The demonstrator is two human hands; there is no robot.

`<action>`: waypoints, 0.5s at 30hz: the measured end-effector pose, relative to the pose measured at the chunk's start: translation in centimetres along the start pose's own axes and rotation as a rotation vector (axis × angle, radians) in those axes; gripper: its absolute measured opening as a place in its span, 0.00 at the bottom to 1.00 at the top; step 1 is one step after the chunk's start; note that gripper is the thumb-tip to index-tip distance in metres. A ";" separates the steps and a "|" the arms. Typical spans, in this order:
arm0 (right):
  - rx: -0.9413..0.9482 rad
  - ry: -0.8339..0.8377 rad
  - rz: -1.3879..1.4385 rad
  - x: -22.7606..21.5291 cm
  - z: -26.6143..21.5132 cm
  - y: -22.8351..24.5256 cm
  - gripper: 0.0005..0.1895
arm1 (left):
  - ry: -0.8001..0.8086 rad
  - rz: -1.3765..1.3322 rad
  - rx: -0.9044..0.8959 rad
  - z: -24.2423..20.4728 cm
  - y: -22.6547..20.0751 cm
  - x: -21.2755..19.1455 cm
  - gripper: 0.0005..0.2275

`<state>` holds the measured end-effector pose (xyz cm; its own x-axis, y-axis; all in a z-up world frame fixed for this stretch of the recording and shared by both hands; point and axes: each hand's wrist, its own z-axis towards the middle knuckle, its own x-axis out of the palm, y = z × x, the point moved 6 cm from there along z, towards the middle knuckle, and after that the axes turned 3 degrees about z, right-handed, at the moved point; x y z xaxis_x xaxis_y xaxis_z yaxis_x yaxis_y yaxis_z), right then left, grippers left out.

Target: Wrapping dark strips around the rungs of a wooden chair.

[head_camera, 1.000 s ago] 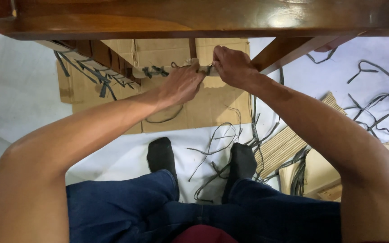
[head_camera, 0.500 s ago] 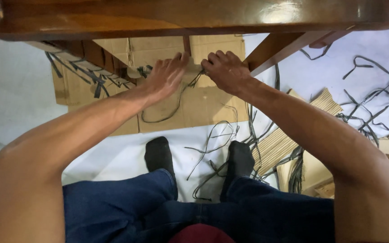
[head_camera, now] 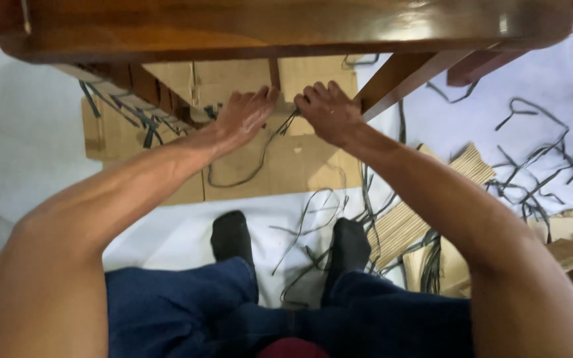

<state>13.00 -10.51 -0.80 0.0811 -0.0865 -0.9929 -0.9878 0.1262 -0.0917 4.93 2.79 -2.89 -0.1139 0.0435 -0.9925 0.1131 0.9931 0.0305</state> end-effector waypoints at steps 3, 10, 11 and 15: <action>0.016 -0.030 -0.024 -0.5 0.0 -0.4 0.19 | -0.019 0.026 0.014 0.4 -0.1 -1.2 0.23; 0.073 -0.100 0.037 -1.2 0.0 -0.1 0.16 | -0.049 0.019 0.025 0.3 -0.3 -1.8 0.26; 0.073 -0.107 0.031 -1.2 0.1 -0.4 0.16 | -0.055 0.025 0.023 0.3 -0.4 -1.8 0.26; 0.067 -0.079 0.079 -1.8 0.2 -0.9 0.16 | -0.039 -0.037 -0.008 0.0 -0.4 -2.5 0.23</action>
<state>13.72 -10.26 1.05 0.0163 0.0043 -0.9999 -0.9806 0.1955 -0.0151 5.15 2.33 -0.42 -0.0794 0.0028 -0.9968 0.1015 0.9948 -0.0053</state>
